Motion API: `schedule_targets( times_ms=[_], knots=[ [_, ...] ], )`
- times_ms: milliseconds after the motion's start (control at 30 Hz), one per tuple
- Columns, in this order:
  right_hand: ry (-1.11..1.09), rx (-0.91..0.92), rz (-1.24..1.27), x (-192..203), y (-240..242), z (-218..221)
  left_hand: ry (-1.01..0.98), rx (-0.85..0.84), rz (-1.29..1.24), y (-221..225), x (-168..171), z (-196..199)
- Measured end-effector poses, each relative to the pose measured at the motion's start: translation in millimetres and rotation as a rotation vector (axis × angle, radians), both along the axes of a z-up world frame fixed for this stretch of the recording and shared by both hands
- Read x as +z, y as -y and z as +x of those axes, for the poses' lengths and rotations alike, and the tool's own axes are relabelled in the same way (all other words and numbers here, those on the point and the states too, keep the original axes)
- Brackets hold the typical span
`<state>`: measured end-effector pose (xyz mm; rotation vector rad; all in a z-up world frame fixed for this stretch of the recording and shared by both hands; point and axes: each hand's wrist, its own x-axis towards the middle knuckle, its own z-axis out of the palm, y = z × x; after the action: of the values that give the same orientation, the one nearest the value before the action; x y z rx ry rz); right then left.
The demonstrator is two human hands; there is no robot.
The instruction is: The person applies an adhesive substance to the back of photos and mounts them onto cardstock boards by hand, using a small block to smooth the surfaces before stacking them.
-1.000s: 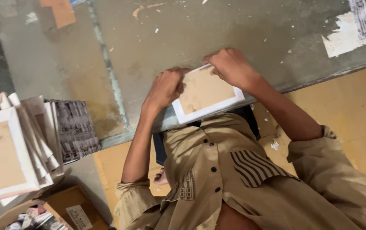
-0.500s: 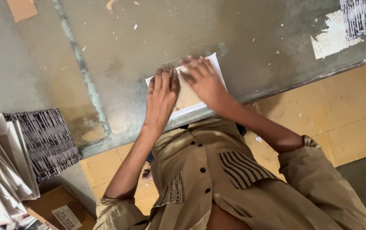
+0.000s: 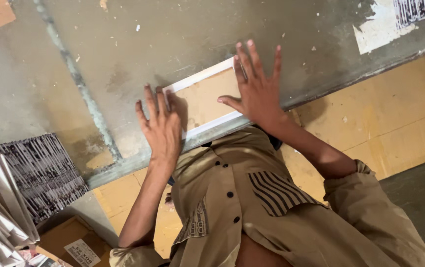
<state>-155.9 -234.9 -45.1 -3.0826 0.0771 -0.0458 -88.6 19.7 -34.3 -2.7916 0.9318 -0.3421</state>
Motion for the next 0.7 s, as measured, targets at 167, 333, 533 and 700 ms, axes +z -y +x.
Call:
schedule_targets(
  times_ms=[167, 333, 533, 700],
  knots=[
    [0.002, -0.02, 0.017, 10, 7, -8, -0.19, 0.104, -0.183, 5, 22, 5],
    [-0.004, -0.015, 0.178, 9, 0, 5, -0.462, -0.121, -0.522, 40, 19, 20],
    [-0.128, 0.26, 0.422, 1, 6, 22, -0.659, -0.261, -0.582, 57, -3, 29],
    [-0.097, 0.283, 0.344, 2, 5, 18, -0.611, -0.265, -0.582, 54, -16, 29]
  ],
)
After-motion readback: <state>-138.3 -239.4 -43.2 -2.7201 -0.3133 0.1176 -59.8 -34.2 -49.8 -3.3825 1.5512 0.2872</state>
